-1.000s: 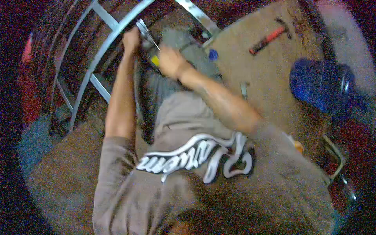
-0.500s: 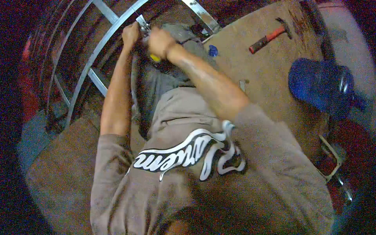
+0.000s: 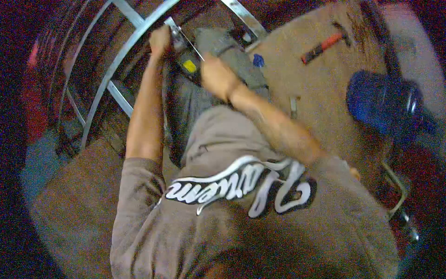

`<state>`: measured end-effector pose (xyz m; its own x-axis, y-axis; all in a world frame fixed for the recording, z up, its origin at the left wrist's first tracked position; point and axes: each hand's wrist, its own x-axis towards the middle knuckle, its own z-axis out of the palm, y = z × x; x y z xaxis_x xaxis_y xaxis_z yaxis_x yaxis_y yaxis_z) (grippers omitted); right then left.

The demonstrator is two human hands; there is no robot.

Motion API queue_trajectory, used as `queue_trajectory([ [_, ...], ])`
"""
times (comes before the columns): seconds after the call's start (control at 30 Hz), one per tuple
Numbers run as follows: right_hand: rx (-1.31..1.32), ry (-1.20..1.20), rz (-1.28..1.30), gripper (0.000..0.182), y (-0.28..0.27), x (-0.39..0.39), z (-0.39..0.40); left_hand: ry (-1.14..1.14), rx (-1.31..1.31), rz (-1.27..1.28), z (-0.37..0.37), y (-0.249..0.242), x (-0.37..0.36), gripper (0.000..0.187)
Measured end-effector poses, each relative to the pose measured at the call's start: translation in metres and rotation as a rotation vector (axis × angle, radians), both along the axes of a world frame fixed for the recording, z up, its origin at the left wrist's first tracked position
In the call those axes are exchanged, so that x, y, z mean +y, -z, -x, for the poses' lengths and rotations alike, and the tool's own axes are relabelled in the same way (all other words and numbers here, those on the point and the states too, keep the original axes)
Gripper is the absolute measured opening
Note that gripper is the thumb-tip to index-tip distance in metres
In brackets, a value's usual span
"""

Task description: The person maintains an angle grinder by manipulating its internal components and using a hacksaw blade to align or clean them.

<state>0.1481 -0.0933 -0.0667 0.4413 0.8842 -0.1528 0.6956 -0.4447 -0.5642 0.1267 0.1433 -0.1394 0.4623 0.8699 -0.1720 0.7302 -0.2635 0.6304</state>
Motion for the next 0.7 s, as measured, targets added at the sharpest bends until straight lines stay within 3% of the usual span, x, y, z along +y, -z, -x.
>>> queue_trajectory([
  [0.03, -0.025, -0.108, -0.053, 0.028, 0.005, 0.022, -0.013, 0.035, -0.012, 0.010, 0.000, -0.005, -0.010, 0.051],
  [0.1, 0.108, 0.078, -0.036, 0.027, 0.015, 0.083, -0.029, 0.001, -0.045, 0.097, 0.002, -0.031, -0.025, 0.048],
  [0.13, 0.102, 0.068, -0.045, 0.027, 0.009, 0.078, -0.030, 0.019, -0.039, 0.058, 0.003, -0.030, -0.024, 0.047],
  [0.2, -0.029, -0.169, 0.075, 0.031, -0.012, 0.040, -0.019, -0.033, -0.036, 0.079, 0.007, -0.035, -0.026, 0.047],
  [0.27, 0.026, 0.070, -0.002, 0.037, 0.004, -0.021, 0.007, 0.022, 0.029, 0.032, 0.008, -0.012, -0.008, 0.049],
  [0.33, -0.128, 0.022, -0.243, 0.033, 0.013, -0.014, 0.006, 0.173, 0.032, -0.075, 0.004, 0.017, 0.009, 0.052],
  [0.37, -0.170, -0.029, -0.327, 0.031, 0.017, 0.003, -0.002, 0.157, 0.023, -0.050, 0.005, 0.007, -0.001, 0.052],
  [0.47, -0.077, 0.037, -0.136, 0.024, 0.007, 0.067, -0.025, 0.090, -0.021, 0.036, 0.008, -0.029, -0.016, 0.051],
  [0.53, -0.027, -0.259, 0.124, 0.027, -0.019, 0.047, -0.020, 0.029, -0.022, 0.081, 0.012, -0.026, -0.010, 0.051],
  [0.57, -0.044, -0.089, -0.124, 0.029, 0.005, 0.008, -0.004, 0.020, -0.021, 0.075, 0.014, -0.018, -0.010, 0.051],
  [0.6, 0.051, 0.067, -0.021, 0.034, -0.003, -0.015, 0.008, -0.032, -0.004, 0.039, 0.013, -0.010, -0.005, 0.051],
  [0.63, 0.105, 0.082, 0.106, 0.039, -0.016, -0.026, 0.011, 0.045, -0.041, -0.024, 0.011, -0.009, -0.003, 0.052],
  [0.7, -0.011, 0.016, -0.057, 0.035, -0.003, 0.001, 0.001, 0.270, 0.064, -0.135, 0.004, -0.003, -0.002, 0.052],
])
